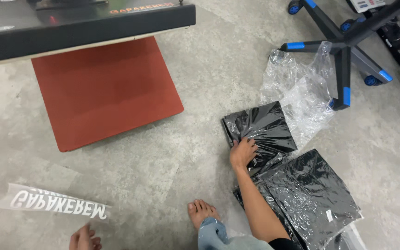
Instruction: The person unpacks a black t-shirt and places it on a heat press machine. They position a transfer sheet with text onto the shirt, close the press, and then open it to reveal the design. The finished shirt is removed and placed on a stack of other shirts.
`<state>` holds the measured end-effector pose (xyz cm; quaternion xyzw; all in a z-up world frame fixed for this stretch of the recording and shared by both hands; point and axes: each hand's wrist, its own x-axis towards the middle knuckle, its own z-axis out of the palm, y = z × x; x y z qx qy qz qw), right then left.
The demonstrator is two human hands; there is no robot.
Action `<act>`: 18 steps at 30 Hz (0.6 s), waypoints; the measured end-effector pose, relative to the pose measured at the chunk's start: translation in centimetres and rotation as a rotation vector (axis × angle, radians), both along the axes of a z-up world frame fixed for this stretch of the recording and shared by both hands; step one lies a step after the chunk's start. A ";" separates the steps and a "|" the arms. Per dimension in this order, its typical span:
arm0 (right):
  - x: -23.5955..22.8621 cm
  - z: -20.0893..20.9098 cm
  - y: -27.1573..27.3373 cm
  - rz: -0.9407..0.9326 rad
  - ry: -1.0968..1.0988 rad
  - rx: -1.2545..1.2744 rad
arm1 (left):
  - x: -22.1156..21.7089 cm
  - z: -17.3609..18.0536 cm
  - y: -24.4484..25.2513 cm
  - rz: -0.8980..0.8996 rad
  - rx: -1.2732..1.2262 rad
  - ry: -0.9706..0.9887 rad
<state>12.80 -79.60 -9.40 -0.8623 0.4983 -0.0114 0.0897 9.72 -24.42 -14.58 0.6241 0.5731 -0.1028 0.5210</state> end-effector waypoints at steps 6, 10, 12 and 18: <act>-0.2 1.6 1.0 0.143 -0.166 0.030 | 3.0 10.8 -10.1 -0.689 -0.267 -0.222; -0.5 5.0 4.2 0.337 -0.201 0.074 | 5.9 13.7 -17.6 -1.040 -0.451 -0.233; -0.4 6.9 6.1 0.353 -0.176 0.141 | 6.5 13.8 -20.6 -1.096 -0.508 -0.163; 0.0 5.3 7.9 0.333 -0.190 0.351 | 5.2 12.6 -26.1 -1.266 -0.690 -0.491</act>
